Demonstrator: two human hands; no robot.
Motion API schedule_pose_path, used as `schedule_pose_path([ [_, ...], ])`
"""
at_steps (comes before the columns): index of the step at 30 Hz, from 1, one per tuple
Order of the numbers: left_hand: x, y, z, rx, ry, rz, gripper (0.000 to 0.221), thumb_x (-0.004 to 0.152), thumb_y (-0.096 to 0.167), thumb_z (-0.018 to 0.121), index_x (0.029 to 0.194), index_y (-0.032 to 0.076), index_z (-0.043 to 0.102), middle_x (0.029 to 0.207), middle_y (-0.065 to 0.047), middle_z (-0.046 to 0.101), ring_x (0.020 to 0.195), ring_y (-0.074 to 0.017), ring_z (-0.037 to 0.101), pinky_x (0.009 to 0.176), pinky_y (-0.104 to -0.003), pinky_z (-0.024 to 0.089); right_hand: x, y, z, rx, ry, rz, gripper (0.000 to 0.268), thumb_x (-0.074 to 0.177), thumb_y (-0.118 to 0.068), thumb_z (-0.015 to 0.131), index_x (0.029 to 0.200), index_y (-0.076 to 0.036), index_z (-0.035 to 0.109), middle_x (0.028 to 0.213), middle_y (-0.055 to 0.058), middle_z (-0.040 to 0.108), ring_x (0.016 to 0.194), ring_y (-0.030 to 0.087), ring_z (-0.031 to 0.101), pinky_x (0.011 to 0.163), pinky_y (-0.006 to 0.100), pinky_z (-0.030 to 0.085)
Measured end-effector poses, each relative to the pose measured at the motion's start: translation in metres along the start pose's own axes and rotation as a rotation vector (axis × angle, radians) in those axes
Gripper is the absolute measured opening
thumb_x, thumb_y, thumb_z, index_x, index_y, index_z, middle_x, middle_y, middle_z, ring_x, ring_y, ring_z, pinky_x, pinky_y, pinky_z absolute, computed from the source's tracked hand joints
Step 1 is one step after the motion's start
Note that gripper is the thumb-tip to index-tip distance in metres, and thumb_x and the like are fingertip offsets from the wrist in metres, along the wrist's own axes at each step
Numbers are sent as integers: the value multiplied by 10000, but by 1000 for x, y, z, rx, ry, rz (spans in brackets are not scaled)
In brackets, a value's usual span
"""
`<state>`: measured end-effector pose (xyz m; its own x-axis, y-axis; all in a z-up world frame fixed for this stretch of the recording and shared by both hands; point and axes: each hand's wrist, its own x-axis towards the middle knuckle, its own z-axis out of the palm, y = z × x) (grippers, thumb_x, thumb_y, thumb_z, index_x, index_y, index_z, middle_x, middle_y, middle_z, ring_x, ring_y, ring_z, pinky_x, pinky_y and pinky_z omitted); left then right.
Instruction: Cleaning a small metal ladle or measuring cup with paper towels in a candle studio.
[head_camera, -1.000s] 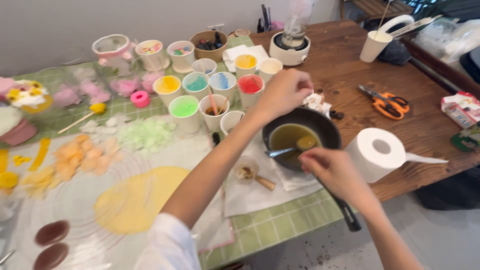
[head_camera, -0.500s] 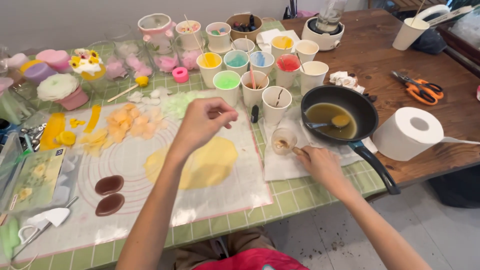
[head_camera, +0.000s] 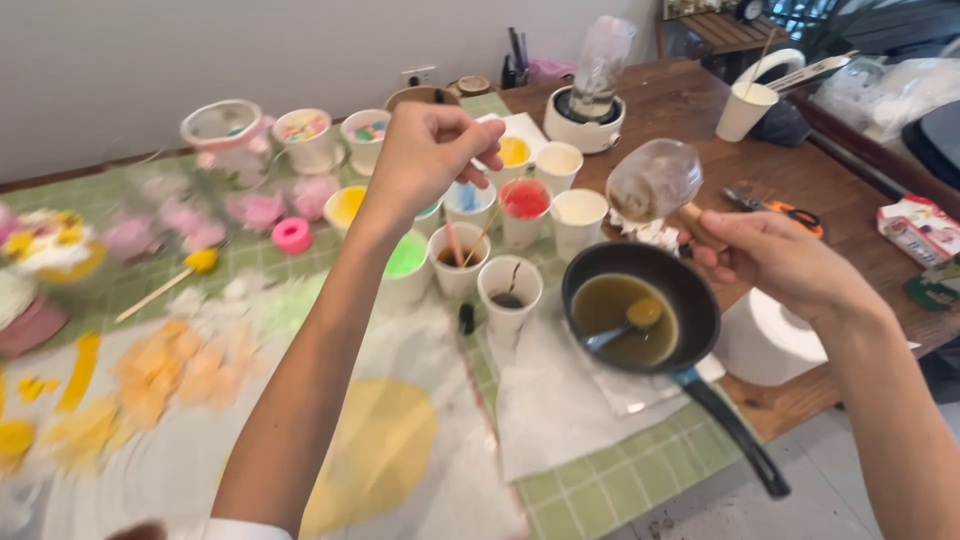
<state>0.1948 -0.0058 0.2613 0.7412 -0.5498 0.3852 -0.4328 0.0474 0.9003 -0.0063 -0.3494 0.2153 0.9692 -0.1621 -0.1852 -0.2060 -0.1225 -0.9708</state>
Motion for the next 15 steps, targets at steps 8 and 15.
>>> schedule_pose_path([
  [8,177,-58,40,-55,-74,-156,293,987,272,643,877,17,737,761,-89,776,546,-130,711,456,-232,477,75,-60,-73,107,-23,134,387,1055,-358,513,1096,-21,698,698,-44,476,581,84,399,513,273,347],
  [15,284,-179,86,-177,69,-414,245,960,200,584,1021,26,745,821,-108,773,529,-164,716,413,-253,468,124,-81,-81,-337,271,-111,383,957,-325,666,1165,-9,724,833,-39,739,656,54,600,613,233,502],
])
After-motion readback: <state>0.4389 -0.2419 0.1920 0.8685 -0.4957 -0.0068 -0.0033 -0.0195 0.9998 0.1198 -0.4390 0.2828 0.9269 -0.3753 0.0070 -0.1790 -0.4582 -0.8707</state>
